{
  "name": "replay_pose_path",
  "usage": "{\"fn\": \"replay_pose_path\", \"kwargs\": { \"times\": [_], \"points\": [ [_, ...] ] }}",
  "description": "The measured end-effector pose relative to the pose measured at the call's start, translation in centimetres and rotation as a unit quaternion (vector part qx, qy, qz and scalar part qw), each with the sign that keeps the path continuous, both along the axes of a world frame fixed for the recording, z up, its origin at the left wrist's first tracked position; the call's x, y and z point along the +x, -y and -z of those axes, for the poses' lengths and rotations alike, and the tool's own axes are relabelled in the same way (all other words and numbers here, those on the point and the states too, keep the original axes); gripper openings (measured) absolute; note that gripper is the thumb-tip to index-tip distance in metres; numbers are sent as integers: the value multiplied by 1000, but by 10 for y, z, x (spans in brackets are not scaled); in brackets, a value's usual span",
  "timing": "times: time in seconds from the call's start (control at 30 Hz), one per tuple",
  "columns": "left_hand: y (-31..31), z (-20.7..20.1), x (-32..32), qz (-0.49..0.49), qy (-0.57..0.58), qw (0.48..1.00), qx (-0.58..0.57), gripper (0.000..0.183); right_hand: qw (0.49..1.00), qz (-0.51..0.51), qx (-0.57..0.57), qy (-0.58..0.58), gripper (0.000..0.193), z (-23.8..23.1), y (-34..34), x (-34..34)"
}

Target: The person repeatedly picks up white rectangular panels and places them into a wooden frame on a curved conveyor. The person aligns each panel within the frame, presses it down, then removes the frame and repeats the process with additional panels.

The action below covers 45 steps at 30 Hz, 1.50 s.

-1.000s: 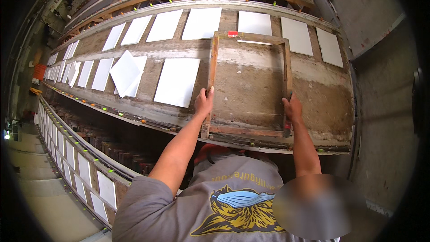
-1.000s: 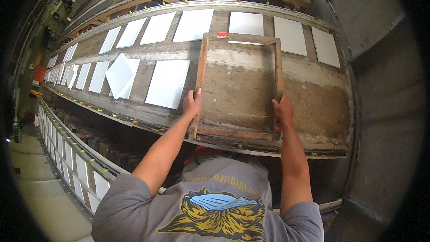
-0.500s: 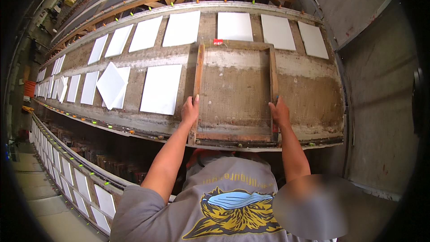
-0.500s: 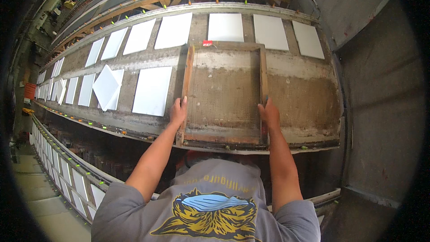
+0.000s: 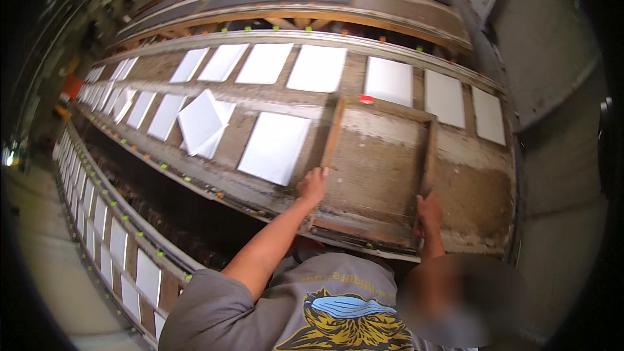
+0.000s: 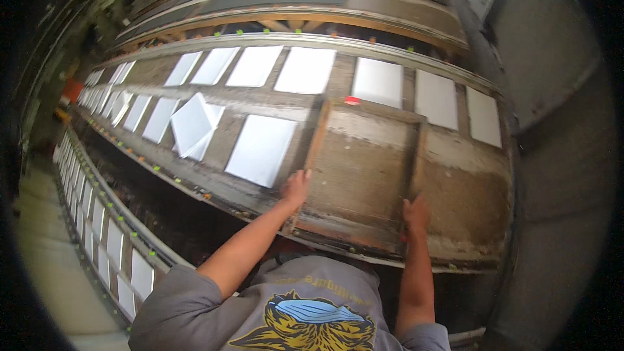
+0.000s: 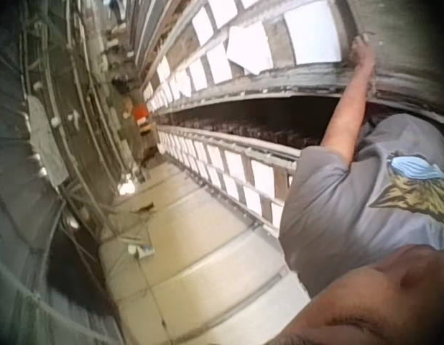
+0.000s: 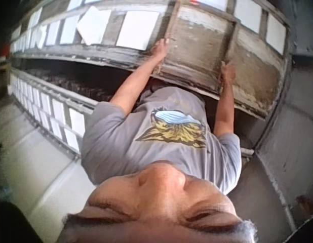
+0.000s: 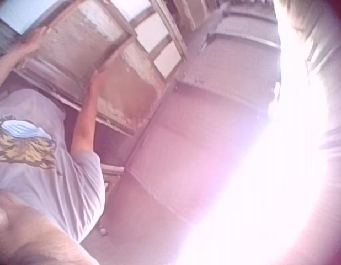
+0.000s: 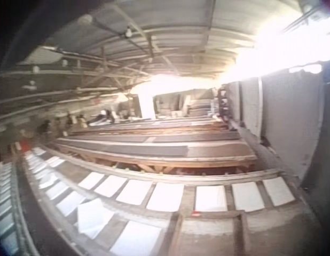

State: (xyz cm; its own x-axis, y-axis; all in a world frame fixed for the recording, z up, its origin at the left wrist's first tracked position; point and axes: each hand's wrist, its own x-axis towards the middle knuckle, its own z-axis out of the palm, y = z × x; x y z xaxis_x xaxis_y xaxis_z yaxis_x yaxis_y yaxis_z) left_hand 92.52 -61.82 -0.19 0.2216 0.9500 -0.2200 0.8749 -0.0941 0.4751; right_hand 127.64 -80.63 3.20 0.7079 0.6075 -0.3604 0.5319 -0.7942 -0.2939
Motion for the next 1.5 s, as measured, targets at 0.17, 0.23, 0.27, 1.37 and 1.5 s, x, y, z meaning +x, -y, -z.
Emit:
{"fn": "replay_pose_path", "kwargs": {
  "times": [0.17,0.23,0.27,1.37,1.5],
  "points": [
    [-12,-23,-25,33,-22,999,-34,60,995,6,5,95,83,-19,-37,-48],
    [-18,-19,-44,0,8,1000,-28,66,994,-29,5,107,86,-35,-66,-83],
    [-23,-18,-55,-20,22,1000,-3,66,989,-54,23,138,86,-34,-79,-96],
    [-248,53,-462,-434,179,882,30,57,944,-258,141,-153,74,19,-484,-599],
    [-232,-5,-449,-465,448,758,-91,48,928,-167,216,-253,65,28,-482,-586]
  ]
}}
